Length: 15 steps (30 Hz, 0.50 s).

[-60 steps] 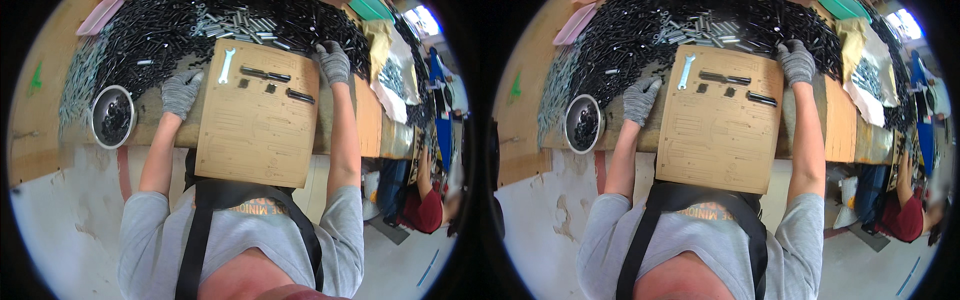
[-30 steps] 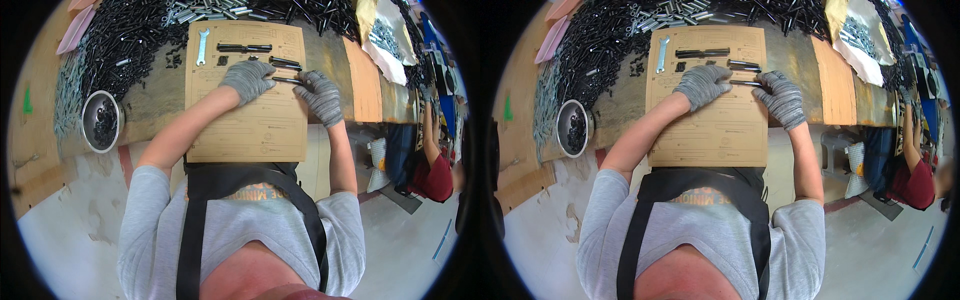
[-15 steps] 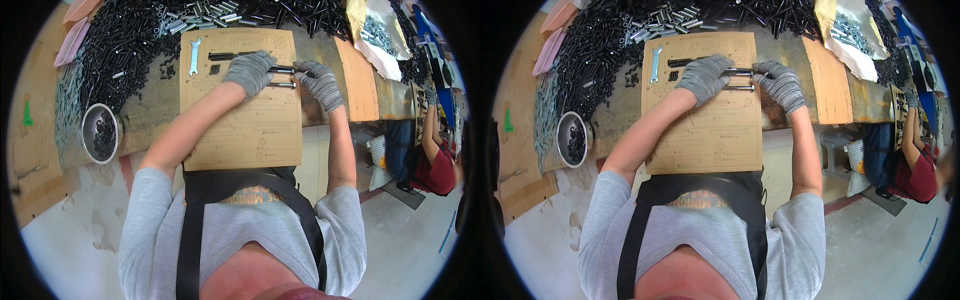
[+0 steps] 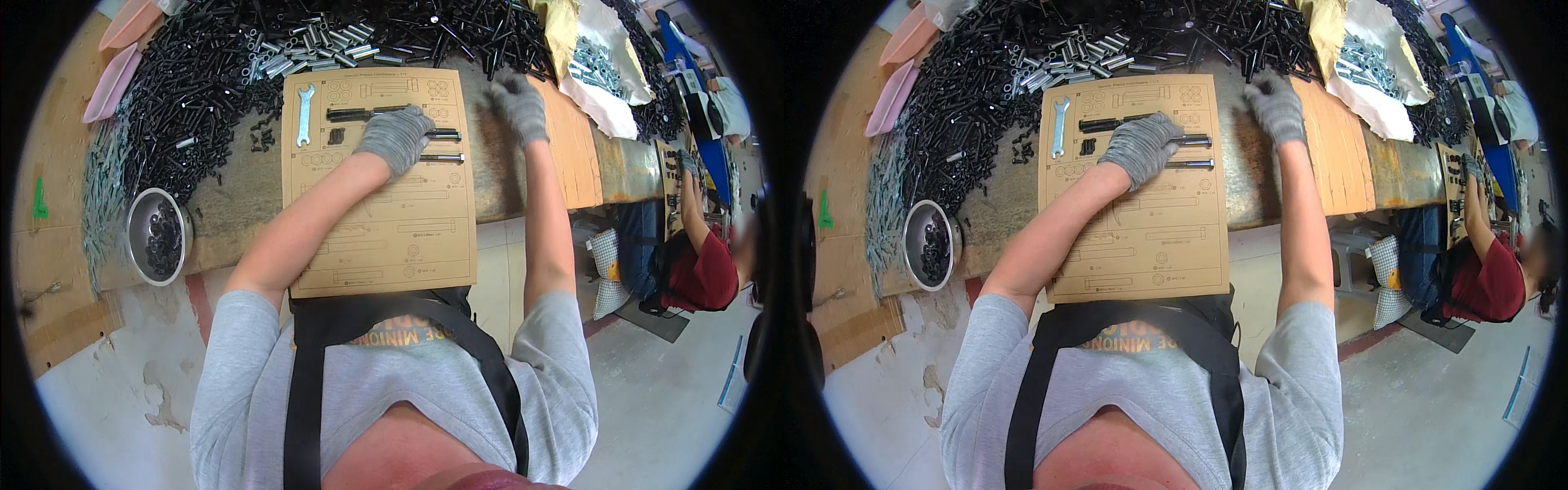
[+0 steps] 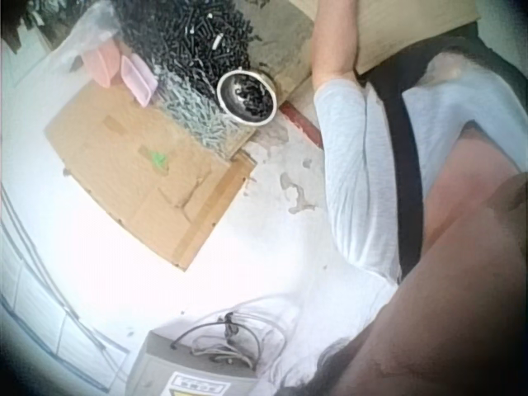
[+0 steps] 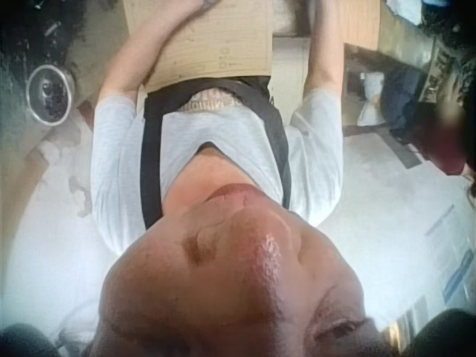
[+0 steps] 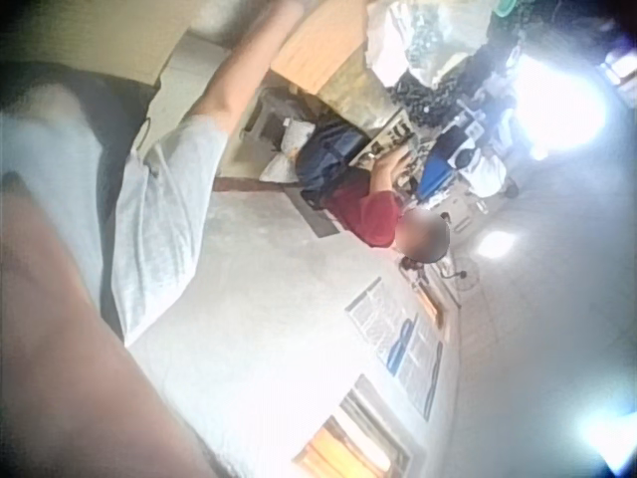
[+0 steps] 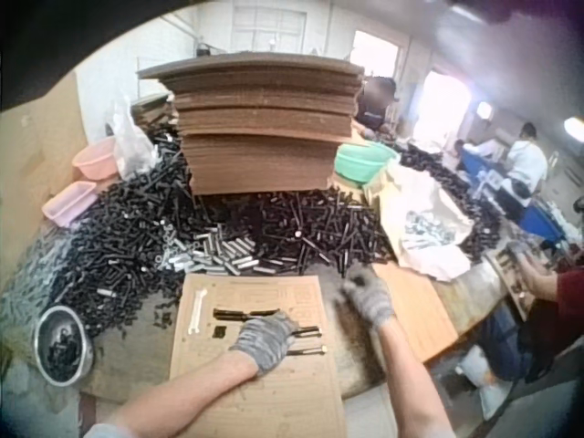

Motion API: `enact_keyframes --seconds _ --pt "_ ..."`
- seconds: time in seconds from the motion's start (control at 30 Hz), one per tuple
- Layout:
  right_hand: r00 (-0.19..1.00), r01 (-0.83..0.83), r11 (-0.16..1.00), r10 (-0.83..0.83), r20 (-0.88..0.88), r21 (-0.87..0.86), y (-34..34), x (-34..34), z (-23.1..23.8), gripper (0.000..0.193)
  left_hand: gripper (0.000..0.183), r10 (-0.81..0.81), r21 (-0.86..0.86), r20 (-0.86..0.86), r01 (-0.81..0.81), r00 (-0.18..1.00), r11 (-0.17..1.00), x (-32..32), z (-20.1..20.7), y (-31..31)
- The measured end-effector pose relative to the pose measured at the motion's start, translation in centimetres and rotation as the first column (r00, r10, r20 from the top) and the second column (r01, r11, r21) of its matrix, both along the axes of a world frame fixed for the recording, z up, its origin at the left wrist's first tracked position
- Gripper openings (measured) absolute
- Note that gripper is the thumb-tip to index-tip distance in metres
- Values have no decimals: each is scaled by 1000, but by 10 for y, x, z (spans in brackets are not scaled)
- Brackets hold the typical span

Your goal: The person picks small black metal parts from a pile and places them onto a cardboard template with printed outlines. They use a wrench to tighten some of the parts and then lift the completed board to stack it with others.

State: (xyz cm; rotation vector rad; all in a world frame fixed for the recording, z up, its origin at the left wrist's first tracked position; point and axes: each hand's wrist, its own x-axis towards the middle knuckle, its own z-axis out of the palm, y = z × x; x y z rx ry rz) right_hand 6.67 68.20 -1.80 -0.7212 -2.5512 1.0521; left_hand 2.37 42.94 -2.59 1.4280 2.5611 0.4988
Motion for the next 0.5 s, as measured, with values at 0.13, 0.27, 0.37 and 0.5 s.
enact_keyframes --seconds 0.13,0.27,0.37,0.5 --pt "962 137 872 -229 146 470 24 -52 -28 48 33 42 90 -41 -38 998 995 5 6 -7" --pt "961 218 928 -258 101 303 51 -62 -46 52 31 221 349 -42 -192 974 917 2 21 -45" --pt "983 121 967 -86 162 -225 49 -21 -25 45 27 272 464 146 -309 951 830 -11 32 -113" --pt "985 -146 941 110 -133 -305 -52 78 7 25 24 399 368 293 -487 869 792 9 21 -190"
